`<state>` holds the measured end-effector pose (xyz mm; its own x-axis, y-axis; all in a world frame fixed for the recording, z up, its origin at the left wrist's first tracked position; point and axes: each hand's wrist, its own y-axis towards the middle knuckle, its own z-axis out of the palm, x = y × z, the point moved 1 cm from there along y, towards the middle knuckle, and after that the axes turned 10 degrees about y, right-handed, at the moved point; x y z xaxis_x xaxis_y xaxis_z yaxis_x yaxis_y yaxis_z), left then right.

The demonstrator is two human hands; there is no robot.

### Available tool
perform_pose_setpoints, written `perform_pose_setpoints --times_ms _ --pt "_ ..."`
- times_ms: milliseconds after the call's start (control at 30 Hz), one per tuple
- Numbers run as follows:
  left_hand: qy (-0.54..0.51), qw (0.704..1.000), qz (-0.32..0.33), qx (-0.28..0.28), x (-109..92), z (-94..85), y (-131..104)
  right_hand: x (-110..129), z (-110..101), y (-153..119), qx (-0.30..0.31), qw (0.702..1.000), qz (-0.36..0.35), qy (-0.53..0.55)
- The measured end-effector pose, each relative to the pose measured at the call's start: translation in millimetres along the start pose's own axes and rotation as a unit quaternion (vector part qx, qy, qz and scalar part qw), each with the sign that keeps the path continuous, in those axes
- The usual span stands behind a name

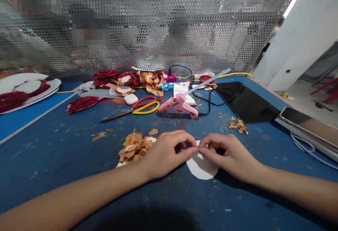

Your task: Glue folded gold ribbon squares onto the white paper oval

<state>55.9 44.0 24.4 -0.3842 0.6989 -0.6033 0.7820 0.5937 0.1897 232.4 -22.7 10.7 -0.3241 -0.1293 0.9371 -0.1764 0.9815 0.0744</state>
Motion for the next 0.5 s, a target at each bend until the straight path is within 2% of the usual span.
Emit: perform_pose_setpoints --times_ms 500 --pt "-0.033 0.998 -0.031 0.032 -0.2 1.5 1.9 -1.4 0.7 1.6 0.013 1.0 -0.001 0.006"
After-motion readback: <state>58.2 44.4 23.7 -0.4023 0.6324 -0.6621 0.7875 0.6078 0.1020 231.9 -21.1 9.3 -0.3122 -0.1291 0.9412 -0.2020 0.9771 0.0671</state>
